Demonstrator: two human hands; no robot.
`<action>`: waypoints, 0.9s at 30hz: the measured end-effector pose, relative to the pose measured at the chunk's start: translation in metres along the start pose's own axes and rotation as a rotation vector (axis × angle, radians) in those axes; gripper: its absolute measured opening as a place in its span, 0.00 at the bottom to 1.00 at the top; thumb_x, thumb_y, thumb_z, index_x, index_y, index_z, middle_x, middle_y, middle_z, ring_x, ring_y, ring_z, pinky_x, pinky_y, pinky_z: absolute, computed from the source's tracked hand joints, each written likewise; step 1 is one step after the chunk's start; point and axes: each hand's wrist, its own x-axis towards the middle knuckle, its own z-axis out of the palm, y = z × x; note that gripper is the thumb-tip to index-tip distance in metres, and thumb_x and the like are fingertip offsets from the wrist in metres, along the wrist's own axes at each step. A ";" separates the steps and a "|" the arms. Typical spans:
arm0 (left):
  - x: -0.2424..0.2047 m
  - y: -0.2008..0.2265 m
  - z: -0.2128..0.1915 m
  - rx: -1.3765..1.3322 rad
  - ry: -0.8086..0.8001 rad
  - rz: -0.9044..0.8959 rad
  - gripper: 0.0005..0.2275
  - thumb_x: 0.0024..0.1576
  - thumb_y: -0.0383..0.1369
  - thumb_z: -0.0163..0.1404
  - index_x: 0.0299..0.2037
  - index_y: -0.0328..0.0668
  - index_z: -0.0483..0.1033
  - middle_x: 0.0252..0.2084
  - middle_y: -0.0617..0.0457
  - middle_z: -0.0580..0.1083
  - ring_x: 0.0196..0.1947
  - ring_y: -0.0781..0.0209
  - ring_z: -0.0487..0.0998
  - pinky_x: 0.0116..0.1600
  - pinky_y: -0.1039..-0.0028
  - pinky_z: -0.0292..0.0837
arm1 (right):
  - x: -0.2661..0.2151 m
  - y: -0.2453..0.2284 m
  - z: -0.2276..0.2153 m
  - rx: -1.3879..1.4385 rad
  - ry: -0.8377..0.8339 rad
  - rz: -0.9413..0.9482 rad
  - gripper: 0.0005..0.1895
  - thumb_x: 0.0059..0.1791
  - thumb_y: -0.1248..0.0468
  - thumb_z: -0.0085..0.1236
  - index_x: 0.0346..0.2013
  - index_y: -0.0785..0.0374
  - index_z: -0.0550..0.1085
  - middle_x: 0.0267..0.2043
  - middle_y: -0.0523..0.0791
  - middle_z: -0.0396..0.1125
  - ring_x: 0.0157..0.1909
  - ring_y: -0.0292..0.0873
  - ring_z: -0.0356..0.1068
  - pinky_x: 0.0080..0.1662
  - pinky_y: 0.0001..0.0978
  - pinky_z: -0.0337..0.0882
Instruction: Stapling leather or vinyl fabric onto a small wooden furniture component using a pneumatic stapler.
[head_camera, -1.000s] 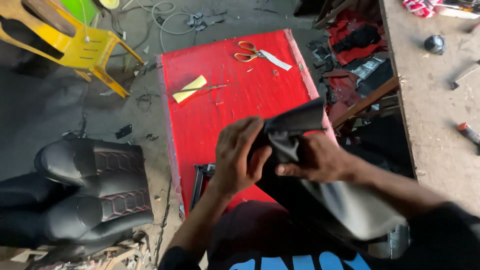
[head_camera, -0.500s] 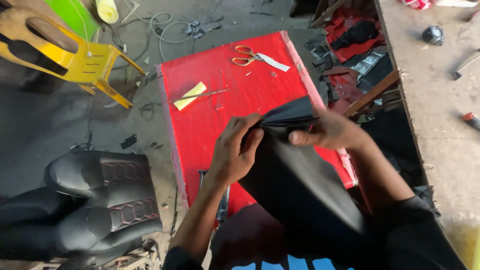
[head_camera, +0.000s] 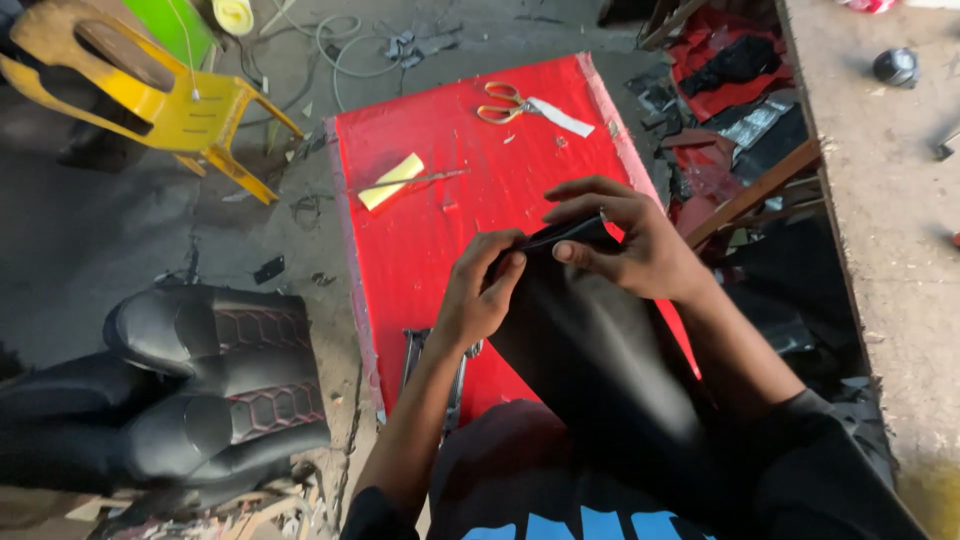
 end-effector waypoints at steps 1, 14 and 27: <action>-0.003 -0.002 0.001 -0.001 0.000 -0.011 0.09 0.66 0.32 0.51 0.54 0.43 0.79 0.42 0.42 0.75 0.48 0.41 0.80 0.52 0.55 0.76 | -0.001 -0.003 0.003 0.006 -0.005 0.008 0.18 0.48 0.59 0.71 0.51 0.59 0.82 0.56 0.54 0.72 0.55 0.56 0.75 0.56 0.47 0.72; 0.002 -0.006 0.001 0.025 0.054 -0.190 0.12 0.70 0.40 0.44 0.53 0.44 0.77 0.41 0.39 0.73 0.46 0.43 0.79 0.50 0.54 0.76 | 0.009 0.024 0.037 -0.136 0.121 0.653 0.20 0.50 0.45 0.68 0.32 0.59 0.79 0.25 0.48 0.70 0.33 0.49 0.71 0.40 0.43 0.69; -0.001 -0.024 -0.002 -0.032 0.038 -0.315 0.20 0.71 0.50 0.40 0.56 0.47 0.79 0.40 0.40 0.74 0.45 0.44 0.79 0.47 0.51 0.76 | 0.008 0.067 0.050 -0.359 0.158 0.619 0.28 0.57 0.43 0.59 0.20 0.57 0.71 0.16 0.47 0.63 0.23 0.51 0.66 0.28 0.39 0.65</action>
